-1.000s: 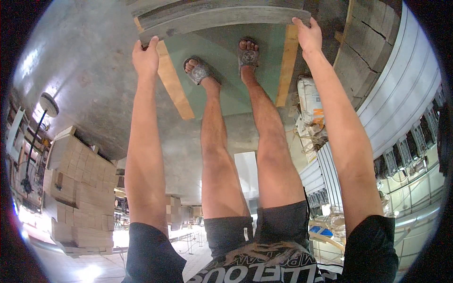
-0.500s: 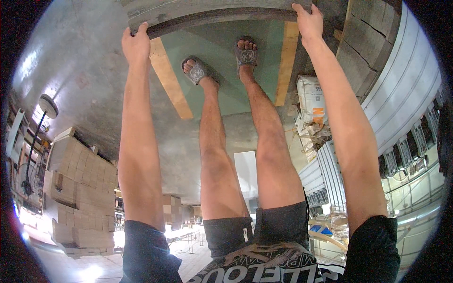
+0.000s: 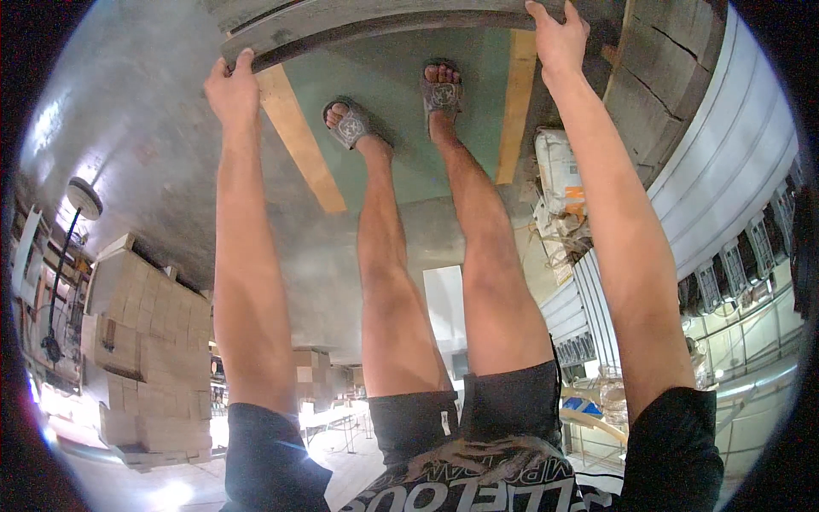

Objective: The person picks up composite planks from a stack, carries them to a roller conveyor, and feeds them into a machine.

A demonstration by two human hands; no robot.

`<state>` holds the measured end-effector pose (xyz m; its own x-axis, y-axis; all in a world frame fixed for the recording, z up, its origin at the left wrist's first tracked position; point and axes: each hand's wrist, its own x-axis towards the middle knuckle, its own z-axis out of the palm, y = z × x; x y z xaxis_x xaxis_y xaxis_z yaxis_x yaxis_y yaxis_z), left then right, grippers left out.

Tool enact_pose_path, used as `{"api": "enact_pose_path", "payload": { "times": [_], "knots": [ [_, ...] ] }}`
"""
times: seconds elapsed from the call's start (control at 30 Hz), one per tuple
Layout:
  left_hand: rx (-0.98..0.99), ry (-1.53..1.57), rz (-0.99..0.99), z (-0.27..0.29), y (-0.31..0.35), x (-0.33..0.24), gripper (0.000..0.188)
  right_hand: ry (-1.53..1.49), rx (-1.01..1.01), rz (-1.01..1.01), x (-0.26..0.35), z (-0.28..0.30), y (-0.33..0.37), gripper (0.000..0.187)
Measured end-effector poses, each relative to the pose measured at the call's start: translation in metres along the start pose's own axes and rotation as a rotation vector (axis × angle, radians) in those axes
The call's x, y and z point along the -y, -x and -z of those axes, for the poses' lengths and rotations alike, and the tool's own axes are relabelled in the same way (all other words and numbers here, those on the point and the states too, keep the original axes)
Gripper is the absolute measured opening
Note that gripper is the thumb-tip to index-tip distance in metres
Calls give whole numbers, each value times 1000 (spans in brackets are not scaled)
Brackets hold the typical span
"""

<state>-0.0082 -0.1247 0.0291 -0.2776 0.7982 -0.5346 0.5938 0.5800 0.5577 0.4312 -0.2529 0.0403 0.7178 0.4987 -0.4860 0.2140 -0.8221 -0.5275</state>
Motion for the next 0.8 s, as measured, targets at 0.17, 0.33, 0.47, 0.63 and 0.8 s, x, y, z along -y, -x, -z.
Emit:
{"api": "enact_pose_path", "payload": {
  "times": [0.17,0.33,0.47,0.63,0.8],
  "knots": [
    [-125,-168,-100,-3,11,22,57,-6,-93,-58,4,-1,27,92],
    [-22,-274,76,-14,28,56,67,-25,-13,-285,-16,-4,50,90],
    [-74,-359,-29,-24,23,59,64,-55,15,-236,-23,-18,31,92],
    [-121,-230,-34,-31,9,55,56,59,32,-290,-28,-28,7,77],
    [-28,424,121,-22,-4,28,56,-508,177,-409,-25,0,-21,78]
  ]
}}
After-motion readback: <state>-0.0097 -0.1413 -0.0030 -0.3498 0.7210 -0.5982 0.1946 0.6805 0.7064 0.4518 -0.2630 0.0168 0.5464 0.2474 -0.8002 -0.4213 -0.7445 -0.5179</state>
